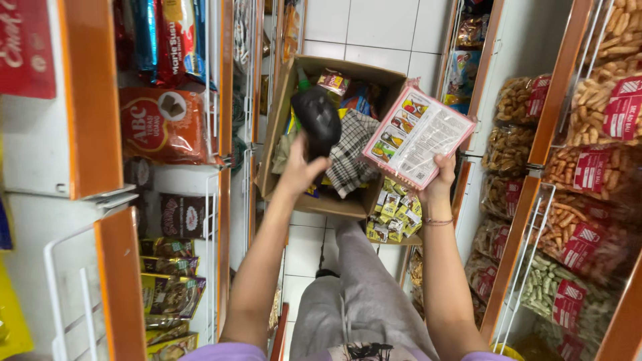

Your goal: The person wipes various packaged food items, including biscuit packs and cracker packs, with a cloth before scanning each with a handheld barcode scanner and placing them on the convenience store shelves.

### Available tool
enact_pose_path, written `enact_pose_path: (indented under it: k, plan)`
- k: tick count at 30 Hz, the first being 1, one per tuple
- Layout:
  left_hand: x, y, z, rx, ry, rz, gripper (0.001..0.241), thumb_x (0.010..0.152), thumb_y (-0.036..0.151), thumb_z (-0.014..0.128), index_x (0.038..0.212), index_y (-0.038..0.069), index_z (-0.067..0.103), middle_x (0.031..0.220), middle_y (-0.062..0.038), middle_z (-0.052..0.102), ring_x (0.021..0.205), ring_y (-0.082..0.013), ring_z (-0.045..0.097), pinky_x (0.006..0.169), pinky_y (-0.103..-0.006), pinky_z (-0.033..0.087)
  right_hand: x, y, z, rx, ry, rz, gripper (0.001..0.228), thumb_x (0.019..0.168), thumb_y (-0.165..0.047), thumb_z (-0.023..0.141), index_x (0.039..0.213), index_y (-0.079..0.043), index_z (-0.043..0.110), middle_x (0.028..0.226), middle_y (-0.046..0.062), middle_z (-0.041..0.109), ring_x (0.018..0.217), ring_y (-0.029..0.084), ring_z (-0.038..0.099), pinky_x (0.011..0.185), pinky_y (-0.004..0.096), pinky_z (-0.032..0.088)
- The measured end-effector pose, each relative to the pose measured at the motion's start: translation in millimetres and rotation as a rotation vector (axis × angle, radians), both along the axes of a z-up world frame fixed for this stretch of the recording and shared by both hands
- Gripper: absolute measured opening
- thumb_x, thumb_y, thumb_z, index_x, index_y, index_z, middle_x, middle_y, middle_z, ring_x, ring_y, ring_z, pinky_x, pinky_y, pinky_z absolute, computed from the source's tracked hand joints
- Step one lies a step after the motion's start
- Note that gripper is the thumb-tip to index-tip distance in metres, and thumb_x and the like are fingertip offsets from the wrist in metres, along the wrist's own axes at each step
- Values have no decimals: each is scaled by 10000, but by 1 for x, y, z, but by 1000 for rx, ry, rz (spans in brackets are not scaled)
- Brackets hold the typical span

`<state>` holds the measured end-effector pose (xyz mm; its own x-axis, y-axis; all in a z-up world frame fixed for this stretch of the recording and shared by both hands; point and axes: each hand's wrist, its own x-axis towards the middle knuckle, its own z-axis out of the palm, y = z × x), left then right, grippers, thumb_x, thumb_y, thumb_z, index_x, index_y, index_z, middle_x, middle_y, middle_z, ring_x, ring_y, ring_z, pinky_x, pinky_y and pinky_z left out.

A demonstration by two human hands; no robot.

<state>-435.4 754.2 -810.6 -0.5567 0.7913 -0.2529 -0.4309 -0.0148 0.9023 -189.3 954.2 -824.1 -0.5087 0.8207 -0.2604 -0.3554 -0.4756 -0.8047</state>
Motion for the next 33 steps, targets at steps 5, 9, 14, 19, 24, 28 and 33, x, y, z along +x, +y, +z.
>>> enact_pose_path:
  k: [5, 9, 14, 19, 24, 28, 33]
  plan:
    - [67, -38, 61, -249, 303, -75, 659, 753, 246, 923, 1254, -19, 586, 1154, -114, 679, 1037, -205, 668, 938, -350, 557, -26, -10, 15, -115, 90, 33, 762, 853, -343, 665, 1484, 18, 437, 1381, 178, 592, 1236, 297, 630, 1039, 416, 553]
    - [106, -50, 107, -116, 214, -228, 489, 764, 228, 913, 1135, 4, 686, 1043, -71, 746, 961, -141, 683, 910, -321, 568, -40, -21, 29, -140, 126, 73, 749, 857, -355, 648, 1474, 28, 466, 1357, 182, 618, 1210, 301, 642, 1025, 417, 549]
    - [117, -51, 144, -90, 217, -271, 394, 767, 197, 879, 1064, 10, 699, 982, -67, 769, 908, -101, 700, 886, -306, 575, -48, -27, 32, -119, 181, 93, 748, 873, -322, 653, 1492, 39, 439, 1396, 176, 606, 1259, 291, 633, 1101, 401, 524]
    - [114, -54, 159, -99, 228, -276, 374, 770, 190, 885, 1032, 3, 695, 940, -69, 765, 865, -97, 685, 856, -305, 582, -55, -30, 38, -22, 211, 121, 750, 880, -301, 662, 1508, 9, 394, 1400, 159, 583, 1273, 272, 613, 1099, 393, 522]
    - [119, -62, 165, -53, 175, -259, 374, 799, 178, 859, 1070, -1, 673, 971, -65, 755, 898, -105, 688, 871, -308, 581, -56, -37, 53, -80, 215, 147, 738, 895, -316, 658, 1499, 30, 413, 1397, 181, 588, 1260, 286, 623, 1084, 394, 534]
    - [125, -64, 165, -45, 168, -250, 381, 810, 176, 856, 1091, -1, 669, 989, -63, 756, 916, -110, 694, 887, -306, 581, -56, -36, 55, -92, 207, 142, 743, 903, -323, 656, 1501, 47, 417, 1399, 193, 589, 1251, 297, 633, 1082, 401, 544]
    - [125, -59, 144, -111, 199, -190, 478, 773, 175, 873, 1154, -8, 648, 1041, -95, 739, 954, -141, 675, 921, -332, 559, -52, -28, 58, 51, 158, 93, 766, 896, -338, 659, 1506, 38, 388, 1400, 190, 575, 1277, 292, 618, 1091, 407, 545]
